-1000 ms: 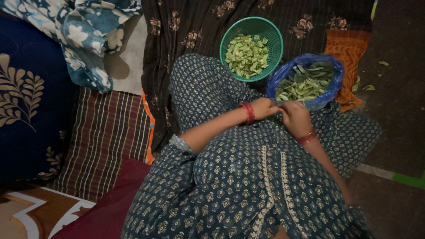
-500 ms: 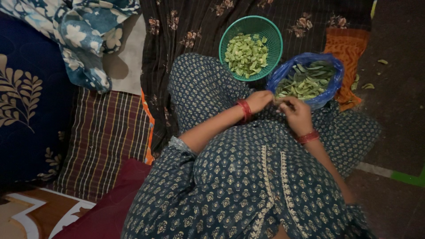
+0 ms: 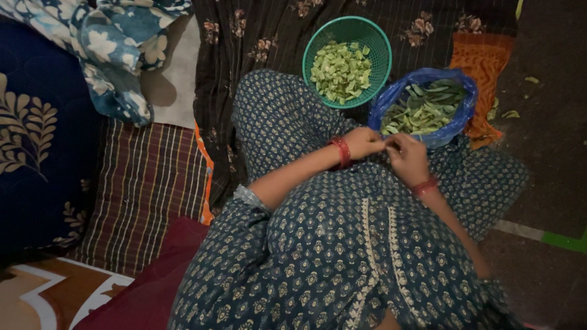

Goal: The person sits on the floor and sorts green leafy vegetables by hand, placing them into a green basket and a blue bag. The hands repeatedly pick, separate, and transfer the leaves between the two containers.

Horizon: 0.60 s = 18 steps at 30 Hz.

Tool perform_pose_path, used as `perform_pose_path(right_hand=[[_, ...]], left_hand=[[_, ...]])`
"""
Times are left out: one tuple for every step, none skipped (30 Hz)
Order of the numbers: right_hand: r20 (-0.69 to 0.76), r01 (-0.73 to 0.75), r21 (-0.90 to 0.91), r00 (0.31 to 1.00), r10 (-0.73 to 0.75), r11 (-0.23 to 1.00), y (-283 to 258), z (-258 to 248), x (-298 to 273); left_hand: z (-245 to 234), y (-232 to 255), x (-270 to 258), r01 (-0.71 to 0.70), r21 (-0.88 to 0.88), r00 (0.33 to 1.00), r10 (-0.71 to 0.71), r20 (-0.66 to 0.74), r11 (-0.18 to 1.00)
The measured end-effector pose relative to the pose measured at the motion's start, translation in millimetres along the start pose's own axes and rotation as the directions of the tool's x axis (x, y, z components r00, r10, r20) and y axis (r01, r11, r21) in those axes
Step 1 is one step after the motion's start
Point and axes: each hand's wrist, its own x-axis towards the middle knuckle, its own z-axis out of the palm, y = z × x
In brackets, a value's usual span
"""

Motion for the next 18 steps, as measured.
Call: perform_pose_path(right_hand=[[-0.048,0.024,0.001,0.999,-0.024,1.0,-2,1,0],[-0.073,0.044,-0.028,0.996,-0.046,0.999,-4,2,2],[-0.099,0.052,-0.058,0.993,-0.057,0.997,-7,2,0],[-0.123,0.059,-0.088,0.99,-0.07,0.994,-9,1,-1],[-0.155,0.035,-0.055,0.987,-0.043,0.998,-12,-1,-2],[-0.186,0.012,-0.022,0.982,-0.016,1.0,-15,-3,-3],[-0.216,-0.006,0.011,0.976,0.008,1.0,-17,-6,-2],[-0.203,0.057,-0.003,0.978,-0.057,0.998,-21,-8,-1],[-0.187,0.124,-0.014,0.974,-0.124,0.992,-23,-10,2],[-0.17,0.19,-0.025,0.967,-0.191,0.982,-25,-11,4],[-0.14,0.228,-0.039,0.963,-0.231,0.973,-25,-10,6],[-0.109,0.266,-0.051,0.957,-0.27,0.963,-24,-8,8],[-0.075,0.308,-0.061,0.947,-0.312,0.949,-20,-7,11],[-0.108,0.249,-0.058,0.961,-0.254,0.967,-14,-6,12],[-0.139,0.192,-0.051,0.97,-0.197,0.98,-5,-6,13],[-0.17,0.134,-0.043,0.975,-0.14,0.99,7,-5,14],[-0.198,0.047,-0.07,0.978,-0.06,0.996,25,-8,21],[-0.228,-0.041,-0.095,0.974,0.018,0.995,48,-14,30]], left_hand=[[5,-5,2,-0.007,-0.031,0.998,0.006,-0.057,0.999],[7,-10,9,-0.023,-0.043,0.995,0.019,-0.095,0.999],[9,-14,14,-0.037,-0.057,0.992,0.029,-0.122,0.998],[12,-19,15,-0.05,-0.071,0.988,0.039,-0.15,0.996],[12,-24,13,0.025,-0.297,0.989,-0.067,-0.132,0.955],[9,-29,9,0.103,-0.503,0.981,-0.17,-0.09,0.858],[4,-31,7,0.173,-0.68,0.964,-0.264,-0.031,0.712],[1,-29,5,0.221,-0.75,0.96,-0.273,0.056,0.623],[-4,-27,5,0.27,-0.806,0.951,-0.275,0.14,0.527],[-7,-23,3,0.322,-0.847,0.937,-0.269,0.222,0.423],[-8,-18,1,0.347,-0.884,0.922,-0.285,0.261,0.314],[-8,-14,0,0.366,-0.909,0.906,-0.298,0.3,0.2],[-10,-10,-1,0.377,-0.923,0.89,-0.307,0.336,0.082],[-11,-8,-3,0.332,-0.938,0.92,-0.254,0.299,0.101],[-15,-8,-3,0.282,-0.952,0.946,-0.2,0.256,0.116],[-20,-9,-2,0.23,-0.965,0.967,-0.145,0.211,0.128],[-28,-12,1,0.148,-0.974,0.977,-0.18,0.116,0.172],[-38,-17,7,0.066,-0.974,0.977,-0.21,0.019,0.219]])
